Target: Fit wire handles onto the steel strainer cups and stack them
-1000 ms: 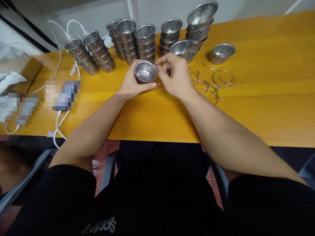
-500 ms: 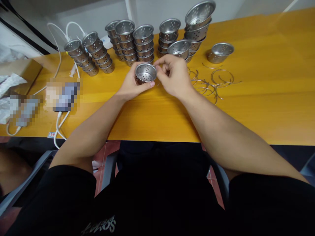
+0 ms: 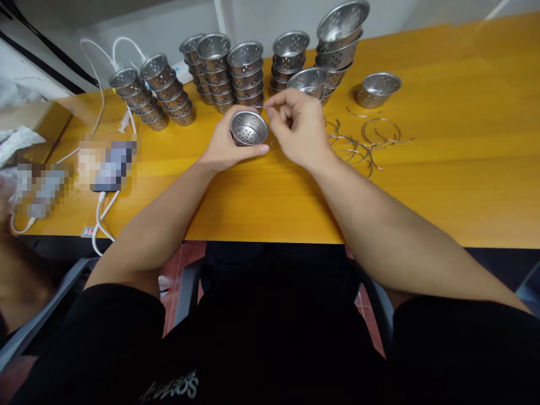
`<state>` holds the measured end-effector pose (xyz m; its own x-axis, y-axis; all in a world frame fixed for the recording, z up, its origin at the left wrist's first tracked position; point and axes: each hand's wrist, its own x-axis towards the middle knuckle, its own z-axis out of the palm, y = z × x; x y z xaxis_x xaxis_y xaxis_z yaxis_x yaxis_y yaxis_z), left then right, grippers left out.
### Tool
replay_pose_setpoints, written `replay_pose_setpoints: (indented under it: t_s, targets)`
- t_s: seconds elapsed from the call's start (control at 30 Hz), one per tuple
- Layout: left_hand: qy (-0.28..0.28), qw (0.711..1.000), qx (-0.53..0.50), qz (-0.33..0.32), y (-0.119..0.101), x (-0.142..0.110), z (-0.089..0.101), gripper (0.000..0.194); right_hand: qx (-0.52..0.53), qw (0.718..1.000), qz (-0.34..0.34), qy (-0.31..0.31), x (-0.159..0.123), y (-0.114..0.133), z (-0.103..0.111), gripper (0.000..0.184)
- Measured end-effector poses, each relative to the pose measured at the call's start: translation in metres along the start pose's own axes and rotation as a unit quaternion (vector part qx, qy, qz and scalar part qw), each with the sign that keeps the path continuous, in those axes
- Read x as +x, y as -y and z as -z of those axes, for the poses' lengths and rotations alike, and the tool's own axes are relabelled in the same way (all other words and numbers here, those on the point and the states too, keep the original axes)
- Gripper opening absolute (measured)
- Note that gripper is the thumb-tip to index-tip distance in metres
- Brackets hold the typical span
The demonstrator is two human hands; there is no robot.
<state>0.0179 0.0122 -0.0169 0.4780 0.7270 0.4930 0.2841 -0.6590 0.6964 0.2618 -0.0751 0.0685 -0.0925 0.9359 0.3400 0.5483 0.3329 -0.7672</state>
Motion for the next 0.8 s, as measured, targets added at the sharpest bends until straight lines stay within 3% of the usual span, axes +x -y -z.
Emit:
replay_pose_setpoints:
  t_s: [0.23, 0.5, 0.67, 0.8]
  targets:
    - [0.02, 1.0, -0.017, 0.006, -0.012, 0.005, 0.003, 0.11, 0.011, 1.0, 0.013, 0.002, -0.001, -0.003, -0.001, 0.04]
    - [-0.018, 0.999, -0.031, 0.008, 0.014, 0.008, -0.009, 0.084, 0.03, 0.999, 0.022, -0.006, 0.001, -0.001, 0.0, 0.041]
    - [-0.027, 1.0, 0.011, -0.01, 0.012, 0.003, -0.006, 0.086, 0.018, 1.0, 0.018, 0.014, 0.0, -0.005, 0.001, 0.048]
    - [-0.001, 0.999, -0.014, -0.052, 0.027, 0.003, -0.009, 0.097, 0.074, 0.994, 0.079, -0.006, 0.007, -0.023, -0.01, 0.049]
